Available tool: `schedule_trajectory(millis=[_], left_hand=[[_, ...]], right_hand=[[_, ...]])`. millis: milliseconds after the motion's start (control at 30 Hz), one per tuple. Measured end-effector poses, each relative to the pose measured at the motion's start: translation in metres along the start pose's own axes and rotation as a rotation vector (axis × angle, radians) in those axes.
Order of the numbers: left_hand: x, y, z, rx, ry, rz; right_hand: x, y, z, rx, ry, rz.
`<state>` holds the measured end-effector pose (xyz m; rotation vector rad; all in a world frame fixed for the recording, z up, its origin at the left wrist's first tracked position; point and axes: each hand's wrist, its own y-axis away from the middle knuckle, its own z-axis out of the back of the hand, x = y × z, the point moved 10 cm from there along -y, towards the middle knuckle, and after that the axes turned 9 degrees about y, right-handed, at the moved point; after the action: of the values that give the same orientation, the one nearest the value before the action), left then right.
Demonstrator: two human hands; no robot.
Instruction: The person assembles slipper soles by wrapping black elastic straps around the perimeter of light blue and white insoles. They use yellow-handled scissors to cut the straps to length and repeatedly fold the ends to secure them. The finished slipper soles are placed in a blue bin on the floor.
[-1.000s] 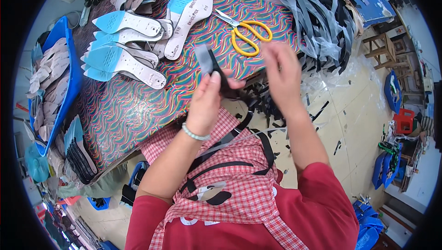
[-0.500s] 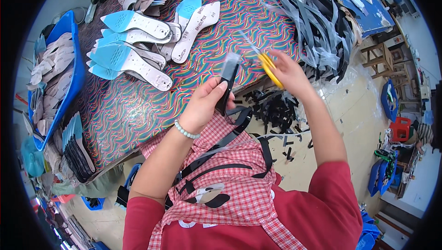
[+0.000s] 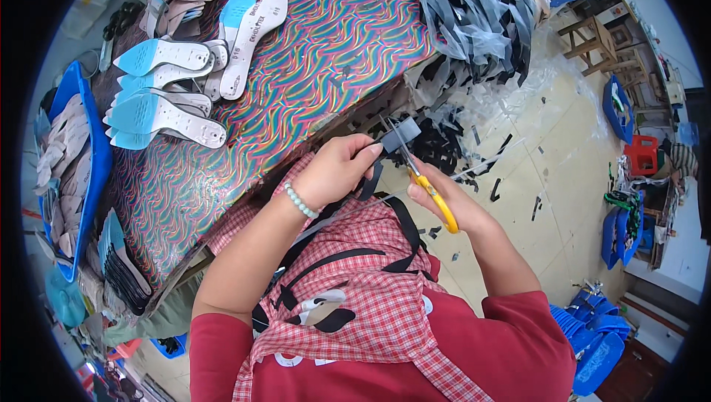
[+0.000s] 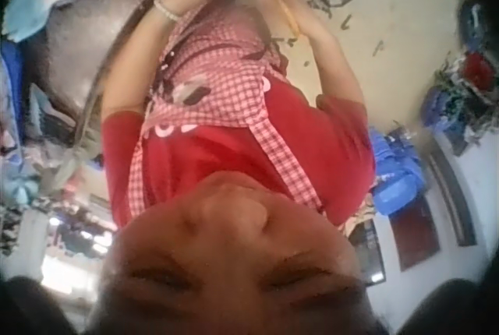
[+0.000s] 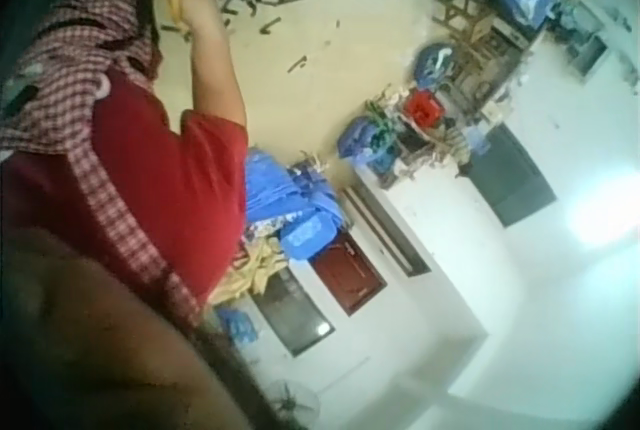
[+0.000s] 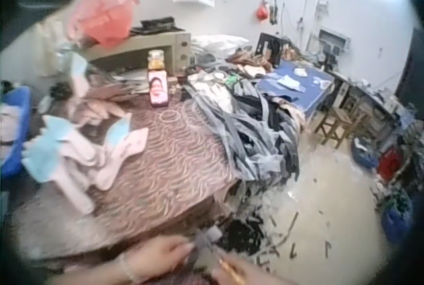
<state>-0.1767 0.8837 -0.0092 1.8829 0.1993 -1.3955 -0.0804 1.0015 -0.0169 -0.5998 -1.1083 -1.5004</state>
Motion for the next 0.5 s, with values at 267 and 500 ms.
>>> schedule_trajectory(millis=[267, 500], left_hand=[[-0.015, -0.016, -0.035, 0.046, -0.338, -0.291], [-0.084, 0.092, 0.057, -0.234, -0.235, -0.604]], right_hand=[[-0.049, 0.056, 0.011, -0.266, -0.247, -0.321], [0.017, 0.000, 0.078, -0.558, 0.428, 0.048]])
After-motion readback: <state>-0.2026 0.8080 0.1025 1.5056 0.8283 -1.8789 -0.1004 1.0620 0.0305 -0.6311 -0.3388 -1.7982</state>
